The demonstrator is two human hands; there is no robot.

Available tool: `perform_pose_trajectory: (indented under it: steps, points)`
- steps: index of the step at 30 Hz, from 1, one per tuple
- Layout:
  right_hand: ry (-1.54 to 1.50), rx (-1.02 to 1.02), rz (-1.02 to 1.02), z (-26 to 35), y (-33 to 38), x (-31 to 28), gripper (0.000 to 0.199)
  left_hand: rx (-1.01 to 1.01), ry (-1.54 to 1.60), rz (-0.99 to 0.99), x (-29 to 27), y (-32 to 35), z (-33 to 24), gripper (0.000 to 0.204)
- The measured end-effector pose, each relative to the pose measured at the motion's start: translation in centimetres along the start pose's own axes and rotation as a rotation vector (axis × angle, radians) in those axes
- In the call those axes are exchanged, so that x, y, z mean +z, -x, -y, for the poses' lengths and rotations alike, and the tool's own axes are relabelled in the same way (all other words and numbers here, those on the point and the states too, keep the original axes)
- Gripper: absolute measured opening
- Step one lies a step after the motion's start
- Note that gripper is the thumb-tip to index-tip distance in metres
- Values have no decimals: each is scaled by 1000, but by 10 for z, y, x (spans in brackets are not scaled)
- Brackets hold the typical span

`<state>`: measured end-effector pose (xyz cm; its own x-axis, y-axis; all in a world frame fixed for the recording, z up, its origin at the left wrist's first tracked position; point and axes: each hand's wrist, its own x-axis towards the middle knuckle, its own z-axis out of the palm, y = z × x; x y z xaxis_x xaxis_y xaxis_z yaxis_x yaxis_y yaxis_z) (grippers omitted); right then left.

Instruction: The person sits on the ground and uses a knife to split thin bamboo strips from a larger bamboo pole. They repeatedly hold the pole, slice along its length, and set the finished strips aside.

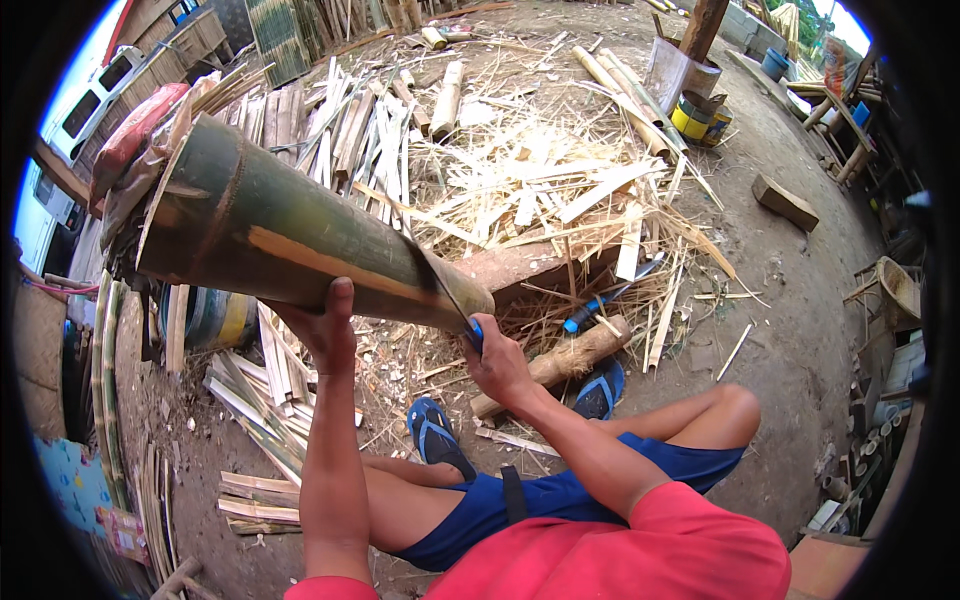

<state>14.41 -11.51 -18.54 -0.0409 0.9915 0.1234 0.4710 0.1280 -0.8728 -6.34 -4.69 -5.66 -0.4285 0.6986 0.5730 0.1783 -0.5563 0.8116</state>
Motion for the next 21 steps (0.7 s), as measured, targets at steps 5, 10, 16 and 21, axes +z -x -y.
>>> perform_pose_trajectory:
  steps: [5, 10, 16, 21]
  points:
    - [204, 400, 103, -51, -24, -16, 27, 26, -25, -7, 4, -3, -2, 126]
    - [19, -31, -70, -6, -28, -35, 33, 22, -22, -27, 11, 1, -2, 126]
    - [283, 259, 78, -69, -33, 2, 31, -12, -27, -34, 8, -3, -2, 123]
    - [383, 457, 189, -99, -41, -6, 33, 36, -39, -107, 10, -8, -8, 119]
